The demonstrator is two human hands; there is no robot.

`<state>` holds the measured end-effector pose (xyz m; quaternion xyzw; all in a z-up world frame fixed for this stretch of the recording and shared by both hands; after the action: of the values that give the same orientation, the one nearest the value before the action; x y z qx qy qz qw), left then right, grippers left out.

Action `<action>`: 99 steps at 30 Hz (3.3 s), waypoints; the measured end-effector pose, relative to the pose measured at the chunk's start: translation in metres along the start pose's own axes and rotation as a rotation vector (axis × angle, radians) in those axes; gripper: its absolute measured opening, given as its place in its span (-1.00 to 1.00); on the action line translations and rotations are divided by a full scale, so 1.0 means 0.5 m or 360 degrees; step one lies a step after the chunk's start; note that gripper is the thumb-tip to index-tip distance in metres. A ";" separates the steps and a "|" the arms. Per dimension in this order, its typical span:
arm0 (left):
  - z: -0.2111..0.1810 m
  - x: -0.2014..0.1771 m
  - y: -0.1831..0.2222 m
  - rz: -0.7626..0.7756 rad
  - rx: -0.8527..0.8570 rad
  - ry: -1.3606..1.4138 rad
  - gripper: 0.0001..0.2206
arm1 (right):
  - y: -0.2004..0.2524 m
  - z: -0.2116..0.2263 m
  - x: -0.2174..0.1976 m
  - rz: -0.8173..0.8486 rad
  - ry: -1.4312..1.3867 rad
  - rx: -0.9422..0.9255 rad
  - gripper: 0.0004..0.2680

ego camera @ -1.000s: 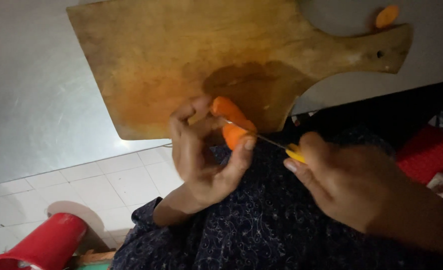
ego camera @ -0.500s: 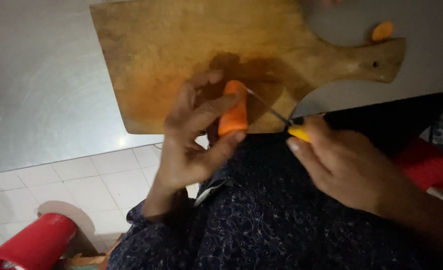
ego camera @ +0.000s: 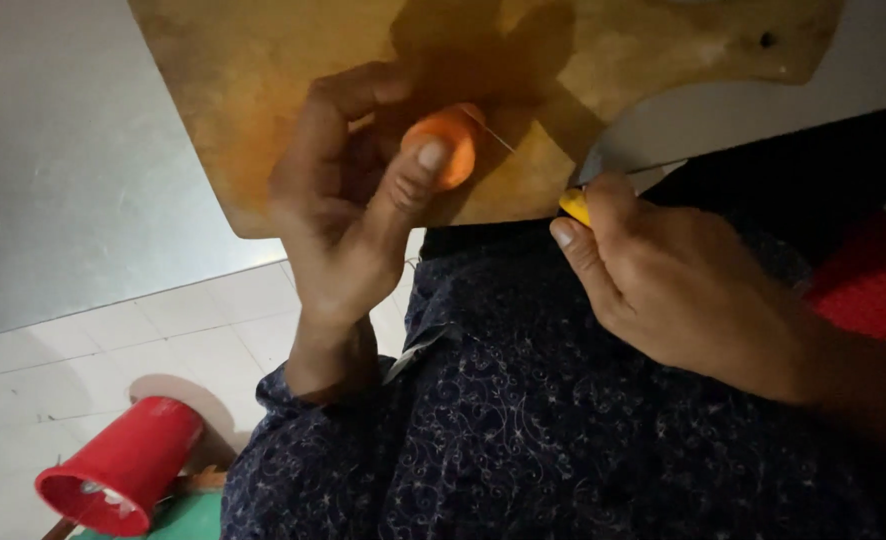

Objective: Dicing carrots on a wooden cutting board using a kitchen knife in a food preparation area.

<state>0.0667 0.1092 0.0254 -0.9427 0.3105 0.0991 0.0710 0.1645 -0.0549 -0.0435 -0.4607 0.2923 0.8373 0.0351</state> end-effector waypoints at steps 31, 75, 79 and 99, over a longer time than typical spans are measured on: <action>0.043 0.017 0.020 -0.0393 -0.0247 0.0364 -0.83 | 0.026 0.054 -0.085 -0.0360 0.0180 -0.0345 -0.75; 0.045 0.028 0.053 -0.0710 0.0093 0.0411 -0.84 | -0.048 0.044 0.002 0.0298 0.0018 0.0144 -0.76; 0.046 0.031 0.041 -0.0651 0.0124 0.0433 -0.86 | -0.037 0.001 0.012 0.0137 0.0138 0.0061 -0.76; 0.039 0.032 0.041 -0.0746 0.0202 0.0457 -0.87 | 0.022 0.043 -0.079 -0.0224 0.0368 -0.0173 -0.72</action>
<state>0.0643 0.0873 0.0014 -0.9869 0.0965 -0.0743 0.1061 0.1673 -0.0444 0.0017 -0.5745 0.2156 0.7888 0.0348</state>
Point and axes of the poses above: each hand's wrist, its own y-axis away from the middle knuckle, its own x-axis out of the palm, z = x × y, the point moved 9 cm from there along -y, towards the middle knuckle, and after that the axes turned 13 degrees about -z, right-handed, at the moved point
